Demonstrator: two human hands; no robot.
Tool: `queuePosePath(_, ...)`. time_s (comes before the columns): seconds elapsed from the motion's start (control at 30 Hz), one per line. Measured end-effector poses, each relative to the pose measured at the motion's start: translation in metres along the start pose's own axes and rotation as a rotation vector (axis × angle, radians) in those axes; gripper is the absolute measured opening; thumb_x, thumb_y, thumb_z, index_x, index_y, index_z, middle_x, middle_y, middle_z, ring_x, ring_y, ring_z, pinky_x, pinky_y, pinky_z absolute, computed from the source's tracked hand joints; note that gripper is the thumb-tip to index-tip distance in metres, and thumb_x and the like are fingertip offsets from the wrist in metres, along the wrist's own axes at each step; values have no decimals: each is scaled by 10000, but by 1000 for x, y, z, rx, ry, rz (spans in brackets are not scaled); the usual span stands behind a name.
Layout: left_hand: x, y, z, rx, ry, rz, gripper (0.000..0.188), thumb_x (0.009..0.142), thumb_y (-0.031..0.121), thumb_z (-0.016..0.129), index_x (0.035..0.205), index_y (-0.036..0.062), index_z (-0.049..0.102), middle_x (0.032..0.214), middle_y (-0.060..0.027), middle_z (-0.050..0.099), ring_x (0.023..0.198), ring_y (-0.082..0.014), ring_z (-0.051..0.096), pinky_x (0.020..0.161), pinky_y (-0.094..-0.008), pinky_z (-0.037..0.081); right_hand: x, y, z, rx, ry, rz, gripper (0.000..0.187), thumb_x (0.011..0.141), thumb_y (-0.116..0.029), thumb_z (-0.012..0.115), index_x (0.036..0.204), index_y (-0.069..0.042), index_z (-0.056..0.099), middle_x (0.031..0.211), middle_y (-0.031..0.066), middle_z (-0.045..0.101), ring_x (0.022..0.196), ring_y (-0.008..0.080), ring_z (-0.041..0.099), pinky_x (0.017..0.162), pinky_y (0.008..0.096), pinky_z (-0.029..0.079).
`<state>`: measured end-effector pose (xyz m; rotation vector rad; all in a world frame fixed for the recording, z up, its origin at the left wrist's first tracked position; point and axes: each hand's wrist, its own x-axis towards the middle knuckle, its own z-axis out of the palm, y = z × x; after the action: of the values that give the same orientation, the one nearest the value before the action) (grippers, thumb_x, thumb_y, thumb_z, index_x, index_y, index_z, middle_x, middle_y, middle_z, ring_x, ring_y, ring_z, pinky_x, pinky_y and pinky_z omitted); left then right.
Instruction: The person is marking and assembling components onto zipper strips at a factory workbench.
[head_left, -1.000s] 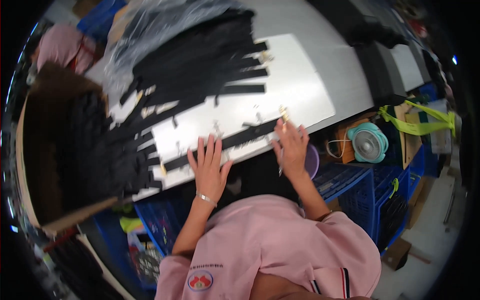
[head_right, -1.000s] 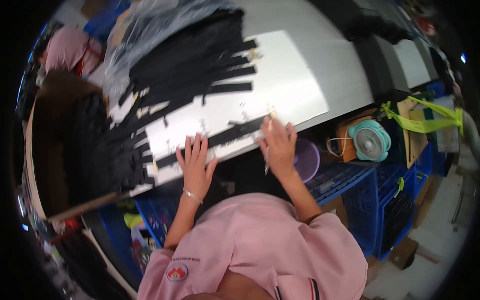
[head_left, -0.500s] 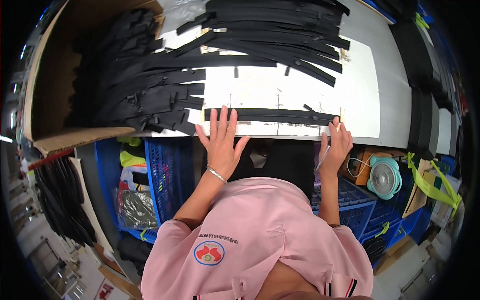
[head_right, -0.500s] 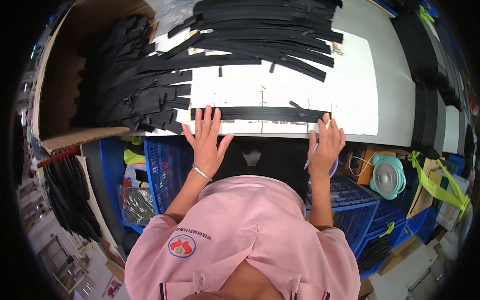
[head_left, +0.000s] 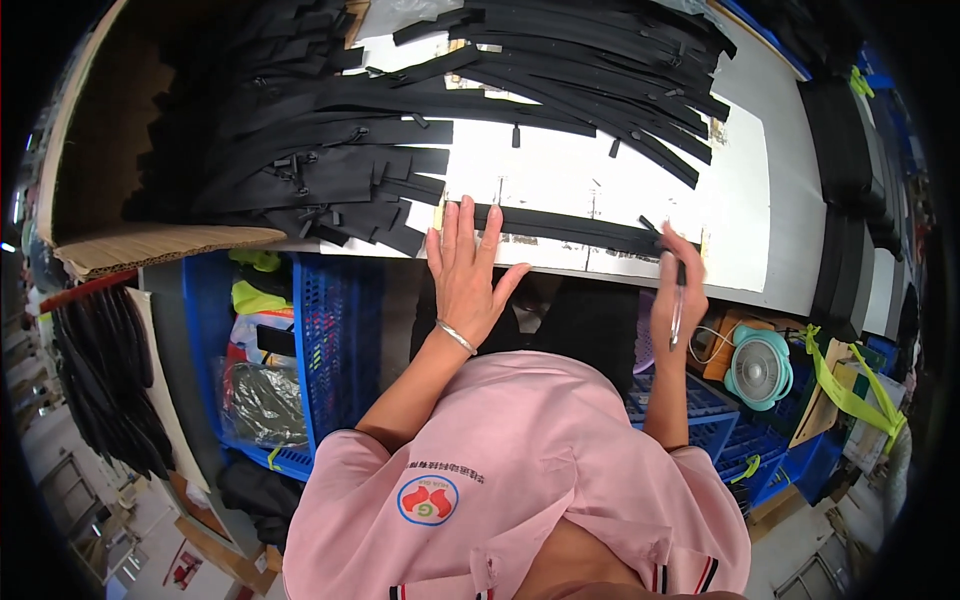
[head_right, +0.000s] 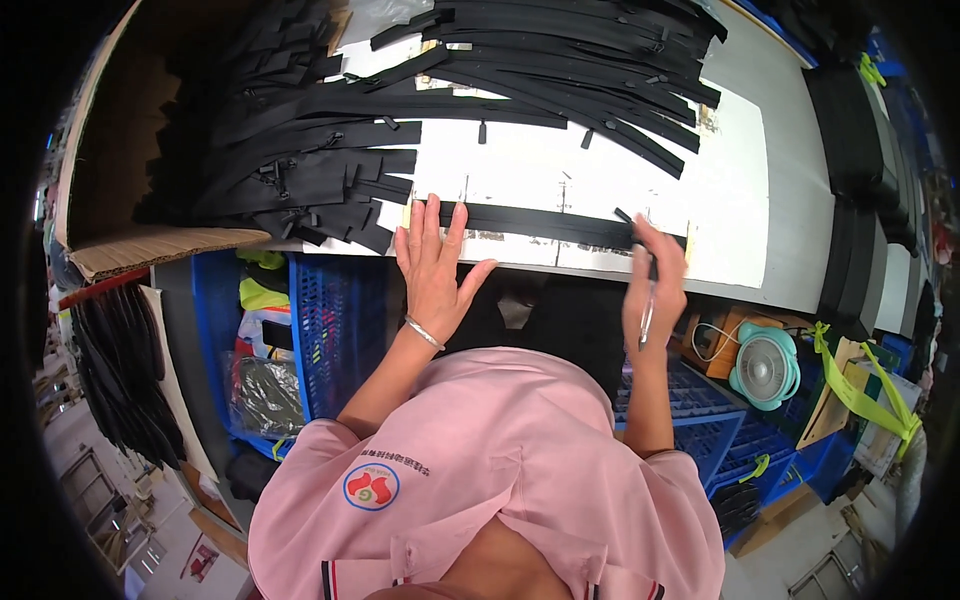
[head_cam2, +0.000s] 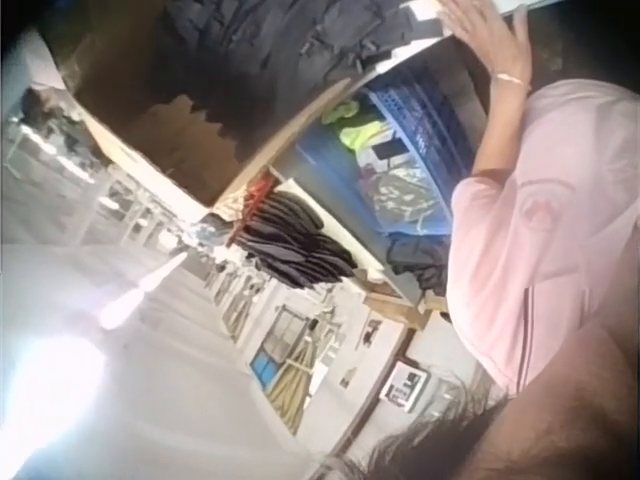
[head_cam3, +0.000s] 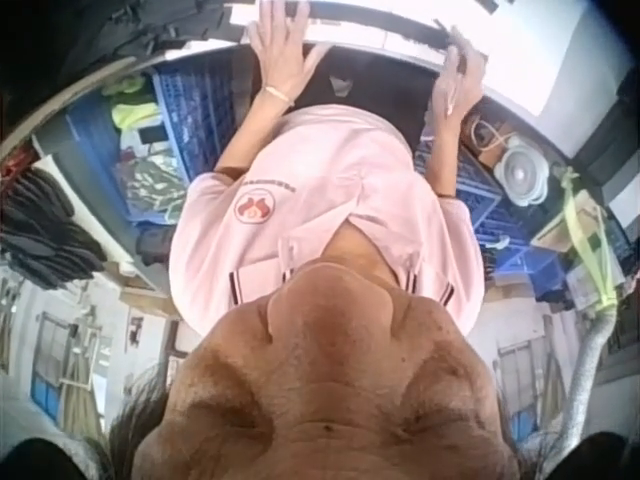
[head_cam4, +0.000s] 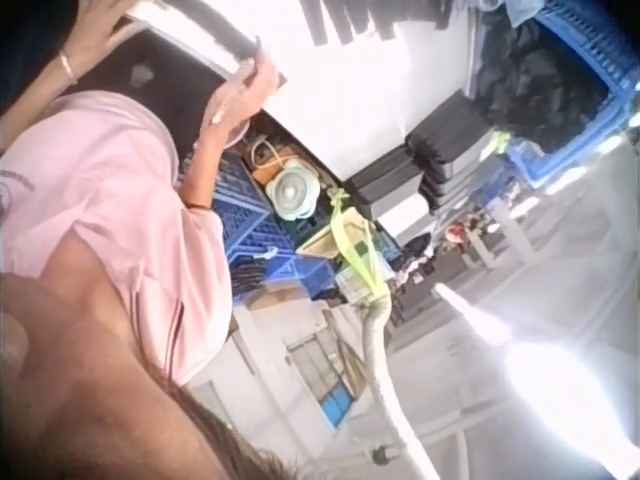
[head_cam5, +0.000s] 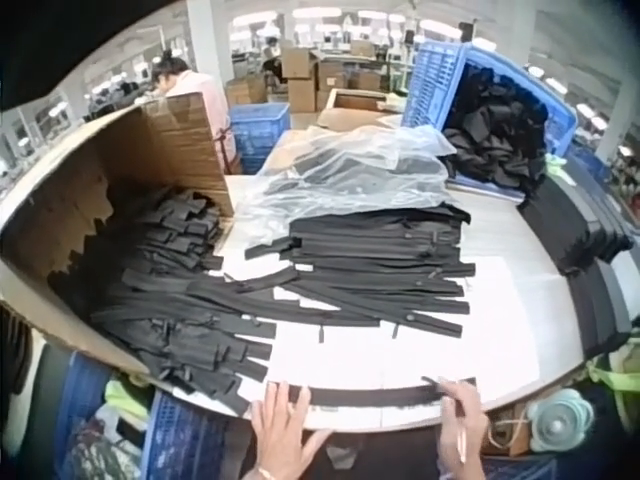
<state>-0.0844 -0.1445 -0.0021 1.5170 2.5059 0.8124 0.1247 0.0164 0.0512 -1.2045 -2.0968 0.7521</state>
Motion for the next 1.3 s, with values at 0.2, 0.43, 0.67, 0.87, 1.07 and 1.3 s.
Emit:
queuePosePath(0.2, 0, 0, 1, -45, 15, -19, 823, 886, 396, 740, 1563, 104, 375, 1640, -204, 265, 1539, -382, 187, 1202, -562, 97, 26, -57, 66, 441, -300, 2, 190, 992, -137, 639, 1092, 2, 721, 964, 66, 725, 850, 124, 665, 790, 263, 509)
queuePosePath(0.43, 1, -1, 3, -80, 44, -12, 937, 854, 381, 766, 1555, -31, 300, 1635, -206, 278, 1530, -370, 221, 1204, -553, 125, 27, -61, 129, 464, -311, 54, 142, 960, -116, 679, 993, 20, 702, 852, 78, 710, 726, 82, 628, 631, 240, 485)
queuePosePath(0.67, -2, -3, 1, -40, 30, -11, 942, 854, 411, 751, 1548, -47, 309, 1632, -214, 280, 1534, -356, 219, 1210, -538, 141, 22, -62, 136, 429, -299, -15, 140, 959, -116, 686, 994, 19, 703, 828, 74, 708, 675, 119, 639, 615, 266, 501)
queuePosePath(0.87, -2, -3, 3, -85, 45, -18, 938, 845, 379, 763, 1554, -35, 310, 1630, -213, 287, 1529, -367, 228, 1207, -543, 121, 22, -67, 136, 322, -287, -29, 144, 955, -126, 693, 991, 12, 708, 820, 86, 721, 681, 138, 668, 610, 271, 509)
queuePosePath(1.07, 3, -4, 4, -19, 57, 1, 929, 857, 423, 741, 1542, -45, 325, 1628, -209, 291, 1531, -351, 232, 1214, -531, 129, 27, -52, 132, 349, -419, -84, 120, 939, -129, 702, 949, -11, 726, 814, 81, 728, 675, 128, 679, 593, 263, 505)
queuePosePath(1.3, 0, 1, 1, -27, -2, -25, 911, 843, 328, 762, 1551, -33, 317, 1625, -221, 296, 1531, -379, 229, 1216, -547, 124, 22, -54, 132, 286, -354, -231, 135, 889, -172, 696, 849, -52, 742, 853, 39, 743, 677, 215, 693, 597, 318, 512)
